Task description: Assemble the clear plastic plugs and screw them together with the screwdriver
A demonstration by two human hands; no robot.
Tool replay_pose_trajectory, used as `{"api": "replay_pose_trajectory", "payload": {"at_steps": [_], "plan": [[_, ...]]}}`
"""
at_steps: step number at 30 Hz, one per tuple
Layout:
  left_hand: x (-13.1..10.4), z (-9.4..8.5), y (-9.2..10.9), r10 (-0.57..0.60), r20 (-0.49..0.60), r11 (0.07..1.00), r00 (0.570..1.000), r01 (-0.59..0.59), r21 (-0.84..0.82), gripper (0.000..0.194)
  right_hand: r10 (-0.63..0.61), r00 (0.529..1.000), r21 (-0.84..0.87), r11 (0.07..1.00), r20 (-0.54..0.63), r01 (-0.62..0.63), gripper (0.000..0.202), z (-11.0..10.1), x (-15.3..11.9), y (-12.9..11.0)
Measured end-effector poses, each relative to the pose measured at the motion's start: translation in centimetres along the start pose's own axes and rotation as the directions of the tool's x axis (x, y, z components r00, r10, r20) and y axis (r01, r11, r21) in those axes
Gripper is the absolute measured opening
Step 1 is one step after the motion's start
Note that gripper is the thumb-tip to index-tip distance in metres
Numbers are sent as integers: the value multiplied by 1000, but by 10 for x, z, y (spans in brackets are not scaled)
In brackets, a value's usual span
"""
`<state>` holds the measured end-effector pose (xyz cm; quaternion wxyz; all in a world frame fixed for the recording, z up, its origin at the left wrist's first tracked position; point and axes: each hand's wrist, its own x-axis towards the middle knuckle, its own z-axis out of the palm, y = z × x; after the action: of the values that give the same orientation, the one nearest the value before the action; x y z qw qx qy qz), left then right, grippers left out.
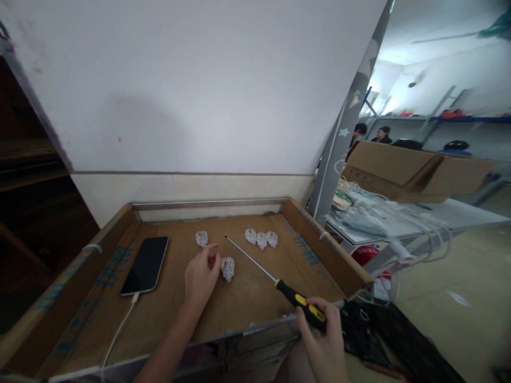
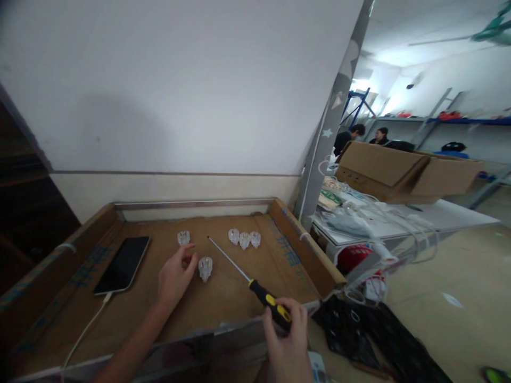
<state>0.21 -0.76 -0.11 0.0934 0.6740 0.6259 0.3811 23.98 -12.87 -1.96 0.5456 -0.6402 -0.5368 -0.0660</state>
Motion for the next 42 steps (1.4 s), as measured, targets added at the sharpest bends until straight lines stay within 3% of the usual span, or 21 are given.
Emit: {"api": "replay_pose_trajectory", "payload": {"at_steps": [2, 5, 12, 17, 22, 25, 28, 30, 32, 35, 37, 39, 42], "plan": [[0, 0, 0, -12, 1, 1000, 1000, 12, 9, 24, 49, 997, -8, 999, 51, -49, 16, 9, -26, 9], [0, -1, 0, -28, -5, 1000, 1000, 28, 2, 24, 53, 999, -27, 998, 15, -52, 15, 18, -34, 8], [0, -3, 1, -86, -2, 996, 996, 86, 8, 25, -40, 999, -203, 979, -25, 34, 16, 37, -10, 12], [0, -4, -1, -87, 24, 996, 996, 86, 34, 25, -8, 998, -414, 909, 68, 36, 19, 48, 10, 17], [-1, 1, -6, -35, 8, 993, 999, 34, 113, 26, 7, 986, -392, 918, 165, 59, 18, 54, 18, 22], [0, 4, -8, -10, 26, 989, 1000, 6, 145, 25, -57, 993, -398, 913, 102, 94, 23, 55, 18, 17], [1, 5, -7, 6, 50, 989, 999, -14, 149, 23, -133, 991, -234, 964, 5, 130, 26, 56, 16, -3], [1, 4, -6, 4, 47, 987, 999, -12, 157, 22, -125, 991, -37, 991, 57, 127, 23, 61, 14, -23], [0, 2, -4, -15, 25, 988, 1000, 11, 153, 23, -108, 977, 69, 993, 184, 97, 22, 72, 16, -44], [-1, -1, -3, -42, -29, 993, 999, 45, 106, 25, -88, 920, 41, 996, 381, 78, 38, 99, 24, -68], [-1, -2, -2, -65, -88, 996, 994, 70, 57, 26, -141, 861, 31, 989, 488, 144, 46, 119, 32, -76], [0, -4, -1, -105, -154, 994, 982, 107, 5, 28, -189, 822, 49, 980, 537, 194, 38, 135, 38, -77], [1, -4, 1, -152, -199, 988, 968, 143, -61, 31, -197, 820, 75, 980, 538, 186, 20, 149, 41, -74]]}}
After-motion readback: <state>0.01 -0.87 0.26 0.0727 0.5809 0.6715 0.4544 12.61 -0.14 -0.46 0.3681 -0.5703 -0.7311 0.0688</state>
